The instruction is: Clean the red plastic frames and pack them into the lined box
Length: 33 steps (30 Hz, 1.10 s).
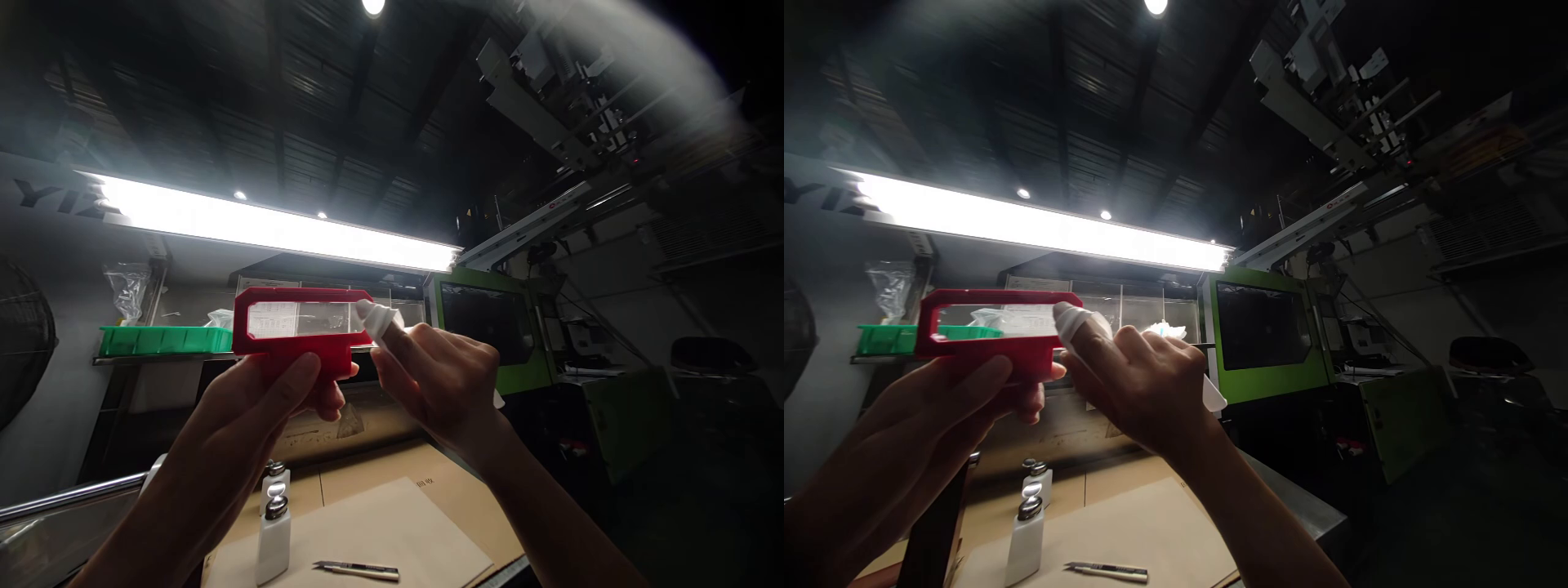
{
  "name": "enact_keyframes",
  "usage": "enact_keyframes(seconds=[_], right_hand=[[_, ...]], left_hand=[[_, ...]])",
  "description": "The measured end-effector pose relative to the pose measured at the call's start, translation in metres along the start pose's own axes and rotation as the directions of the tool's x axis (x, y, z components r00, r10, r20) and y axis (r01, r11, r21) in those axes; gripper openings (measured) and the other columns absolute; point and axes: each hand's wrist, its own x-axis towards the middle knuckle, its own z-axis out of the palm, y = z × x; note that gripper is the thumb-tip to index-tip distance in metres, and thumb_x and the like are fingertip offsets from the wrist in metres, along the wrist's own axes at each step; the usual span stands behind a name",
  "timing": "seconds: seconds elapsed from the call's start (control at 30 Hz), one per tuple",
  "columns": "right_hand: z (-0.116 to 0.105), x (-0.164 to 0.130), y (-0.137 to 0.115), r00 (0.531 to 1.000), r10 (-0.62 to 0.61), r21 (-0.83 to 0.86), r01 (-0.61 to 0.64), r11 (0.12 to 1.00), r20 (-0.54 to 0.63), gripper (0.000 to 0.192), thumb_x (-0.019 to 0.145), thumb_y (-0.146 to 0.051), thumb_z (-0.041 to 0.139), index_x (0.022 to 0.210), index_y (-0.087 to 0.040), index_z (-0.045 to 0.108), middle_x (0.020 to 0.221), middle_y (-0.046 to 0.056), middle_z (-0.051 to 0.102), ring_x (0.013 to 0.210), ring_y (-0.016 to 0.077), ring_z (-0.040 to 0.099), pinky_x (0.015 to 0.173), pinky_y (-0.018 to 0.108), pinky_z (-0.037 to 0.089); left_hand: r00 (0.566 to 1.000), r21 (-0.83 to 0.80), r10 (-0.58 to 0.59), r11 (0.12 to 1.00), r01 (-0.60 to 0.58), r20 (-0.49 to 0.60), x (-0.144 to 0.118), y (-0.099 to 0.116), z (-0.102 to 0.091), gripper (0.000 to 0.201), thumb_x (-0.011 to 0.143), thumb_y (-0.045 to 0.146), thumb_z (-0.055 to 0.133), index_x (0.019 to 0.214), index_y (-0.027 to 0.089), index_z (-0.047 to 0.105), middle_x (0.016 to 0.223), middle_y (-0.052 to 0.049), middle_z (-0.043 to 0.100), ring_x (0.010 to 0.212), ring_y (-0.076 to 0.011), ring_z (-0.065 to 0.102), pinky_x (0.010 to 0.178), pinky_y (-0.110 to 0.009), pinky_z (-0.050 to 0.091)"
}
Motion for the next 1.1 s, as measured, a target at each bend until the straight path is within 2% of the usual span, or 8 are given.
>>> enact_keyframes(seconds=[0.17,0.4,0.57,0.7,0.9,1.0,1.1], right_hand=[[0.004,0.005,-0.002,1.0,-0.028,0.006,0.028,1.0,0.009,0.028,0.094,-0.033,0.045,0.106,-0.022,0.069,0.048,-0.006,0.048,0.041,0.0069,0.031,0.042,0.023,0.025],[0.008,-0.001,0.004,0.996,0.089,0.019,-0.089,0.996,0.01,0.031,0.095,-0.029,0.042,0.095,-0.019,0.071,0.046,-0.006,0.044,0.04,0.0064,0.032,0.043,0.022,0.026],[0.002,-0.004,-0.002,0.999,0.046,0.087,-0.043,0.995,-0.026,0.029,0.094,-0.027,0.043,0.104,-0.017,0.069,0.046,-0.006,0.044,0.042,0.0074,0.032,0.044,0.023,0.027],[0.003,-0.006,-0.004,1.0,0.013,0.113,-0.013,0.994,-0.003,0.027,0.092,-0.026,0.047,0.109,-0.019,0.067,0.049,-0.006,0.046,0.044,0.0079,0.034,0.045,0.024,0.028],[0.006,-0.008,-0.006,1.0,-0.023,0.091,0.023,0.996,0.002,0.025,0.092,-0.029,0.047,0.098,-0.023,0.071,0.047,-0.006,0.044,0.043,0.0074,0.032,0.044,0.022,0.028],[0.004,-0.008,-0.007,1.0,-0.019,0.155,0.02,0.988,-0.009,0.025,0.092,-0.028,0.047,0.089,-0.02,0.072,0.046,-0.006,0.041,0.043,0.0074,0.032,0.043,0.021,0.03],[0.002,-0.009,-0.006,1.0,-0.001,0.21,0.007,0.978,-0.026,0.024,0.091,-0.025,0.048,0.089,-0.018,0.07,0.046,-0.007,0.039,0.043,0.0077,0.03,0.043,0.021,0.031]], left_hand=[[1.0,0.032,0.02,0.999,-0.021,0.016,-0.001,0.001,0.003,0.016,0.08,0.036,0.06,0.077,0.024,0.07,0.066,0.002,0.069,0.062,-0.0111,0.063,0.062,-0.016,0.053],[0.999,0.001,0.002,1.0,-0.001,-0.044,0.002,0.0,-0.001,0.018,0.074,0.04,0.066,0.074,0.023,0.072,0.063,0.0,0.072,0.058,-0.0127,0.065,0.057,-0.016,0.054],[0.999,0.007,0.005,1.0,-0.004,-0.033,0.003,0.001,-0.001,0.019,0.076,0.038,0.064,0.078,0.02,0.072,0.065,-0.001,0.072,0.059,-0.0133,0.066,0.061,-0.019,0.055],[0.999,-0.032,-0.033,0.999,0.032,-0.022,0.0,0.004,0.001,0.015,0.077,0.034,0.065,0.077,0.02,0.072,0.063,0.001,0.071,0.058,-0.012,0.064,0.061,-0.018,0.053],[1.0,-0.038,-0.017,0.999,0.016,-0.023,0.0,0.003,0.0,0.015,0.078,0.035,0.064,0.074,0.023,0.072,0.062,0.001,0.071,0.06,-0.012,0.064,0.063,-0.017,0.052],[0.999,-0.042,-0.021,0.999,0.02,-0.039,0.001,0.001,-0.002,0.015,0.078,0.035,0.064,0.072,0.024,0.072,0.06,0.0,0.069,0.058,-0.0121,0.064,0.061,-0.017,0.052],[0.999,-0.046,-0.02,0.999,0.018,-0.045,0.0,-0.002,-0.004,0.015,0.076,0.037,0.066,0.072,0.023,0.073,0.06,0.0,0.069,0.057,-0.0126,0.063,0.06,-0.017,0.053]])
